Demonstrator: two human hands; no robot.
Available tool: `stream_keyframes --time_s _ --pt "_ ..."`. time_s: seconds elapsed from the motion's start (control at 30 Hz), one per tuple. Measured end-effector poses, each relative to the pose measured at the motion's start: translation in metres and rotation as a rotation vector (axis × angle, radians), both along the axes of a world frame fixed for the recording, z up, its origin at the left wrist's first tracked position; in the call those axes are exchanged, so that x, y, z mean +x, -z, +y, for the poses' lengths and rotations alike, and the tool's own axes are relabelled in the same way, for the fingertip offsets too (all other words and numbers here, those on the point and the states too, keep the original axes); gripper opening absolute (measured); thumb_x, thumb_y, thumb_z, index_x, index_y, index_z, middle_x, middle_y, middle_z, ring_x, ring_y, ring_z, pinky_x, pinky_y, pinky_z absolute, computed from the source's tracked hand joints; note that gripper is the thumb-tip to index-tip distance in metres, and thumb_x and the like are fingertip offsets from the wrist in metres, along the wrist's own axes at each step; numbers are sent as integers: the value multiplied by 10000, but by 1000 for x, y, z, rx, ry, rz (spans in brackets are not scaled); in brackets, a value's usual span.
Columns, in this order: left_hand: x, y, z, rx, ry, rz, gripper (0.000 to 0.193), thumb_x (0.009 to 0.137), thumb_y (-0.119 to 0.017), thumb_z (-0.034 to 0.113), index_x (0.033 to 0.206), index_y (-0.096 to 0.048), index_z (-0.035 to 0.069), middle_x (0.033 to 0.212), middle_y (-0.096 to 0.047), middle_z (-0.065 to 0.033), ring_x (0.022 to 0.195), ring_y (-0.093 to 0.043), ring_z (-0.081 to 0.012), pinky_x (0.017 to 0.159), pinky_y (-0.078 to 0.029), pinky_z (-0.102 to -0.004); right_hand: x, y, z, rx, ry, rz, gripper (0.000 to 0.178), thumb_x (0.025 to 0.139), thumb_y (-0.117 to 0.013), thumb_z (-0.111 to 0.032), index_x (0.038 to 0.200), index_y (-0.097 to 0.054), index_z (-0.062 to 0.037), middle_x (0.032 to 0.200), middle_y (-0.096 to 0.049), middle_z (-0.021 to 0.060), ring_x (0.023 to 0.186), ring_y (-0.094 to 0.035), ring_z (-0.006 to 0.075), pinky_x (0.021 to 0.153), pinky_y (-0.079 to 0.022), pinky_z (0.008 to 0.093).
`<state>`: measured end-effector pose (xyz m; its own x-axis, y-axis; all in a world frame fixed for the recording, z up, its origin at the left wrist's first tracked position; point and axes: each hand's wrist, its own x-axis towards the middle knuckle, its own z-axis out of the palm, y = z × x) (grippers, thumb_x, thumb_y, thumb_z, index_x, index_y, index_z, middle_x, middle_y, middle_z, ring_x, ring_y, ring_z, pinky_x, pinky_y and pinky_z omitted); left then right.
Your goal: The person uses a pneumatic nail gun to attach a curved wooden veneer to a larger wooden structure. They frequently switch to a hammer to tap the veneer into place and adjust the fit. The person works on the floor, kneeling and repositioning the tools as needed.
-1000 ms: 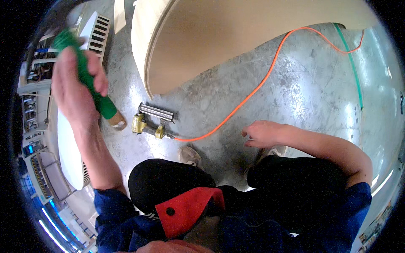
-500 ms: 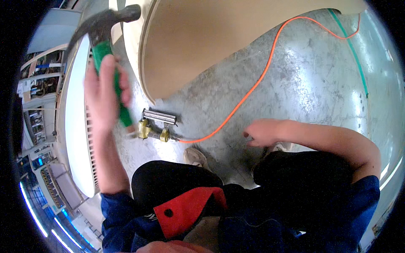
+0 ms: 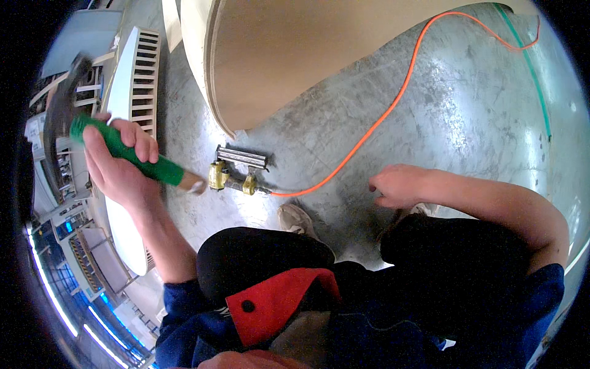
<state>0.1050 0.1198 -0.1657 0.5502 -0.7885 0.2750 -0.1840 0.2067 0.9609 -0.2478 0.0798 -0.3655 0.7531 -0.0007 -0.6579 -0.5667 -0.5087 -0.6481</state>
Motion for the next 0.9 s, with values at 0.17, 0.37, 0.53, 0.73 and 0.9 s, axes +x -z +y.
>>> stream_keyframes --time_s 0.17,0.37,0.53,0.73,0.9 --pt "-8 25 -8 580 152 -180 300 1078 -502 319 1074 -526 20 651 -543 -35 436 -502 -106 399 -395 -254 0 -3 -4 -3 -5 18 433 921 -642 -301 1230 -636 2 1016 -742 177 1013 -687 372 914 -535 471" --pt "2 37 11 173 -22 -63 310 1090 -451 329 1056 -518 27 654 -507 -35 443 -478 -120 398 -401 -280 9 0 -3 -1 0 -13 420 928 -642 -307 1213 -640 0 1003 -743 179 1011 -685 376 909 -535 469" --pt "4 23 -4 475 107 -143 286 1075 -509 305 1071 -535 20 654 -516 -40 443 -482 -106 392 -389 -256 0 -3 -8 -6 22 10 424 929 -642 -313 1208 -642 6 1005 -743 177 1007 -686 377 907 -535 466" --pt "0 62 20 346 -100 -319 266 1086 -468 286 1055 -519 27 651 -516 -53 449 -487 -131 400 -408 -281 9 -5 -5 22 -22 -18 423 925 -643 -314 1196 -643 11 986 -739 179 995 -684 382 898 -534 467" --pt "7 28 8 450 52 -73 312 1094 -452 350 1019 -525 57 672 -495 -14 465 -449 -86 398 -369 -244 -3 1 -4 -2 2 -2 419 923 -649 -307 1198 -640 9 980 -741 170 977 -690 378 888 -541 465"
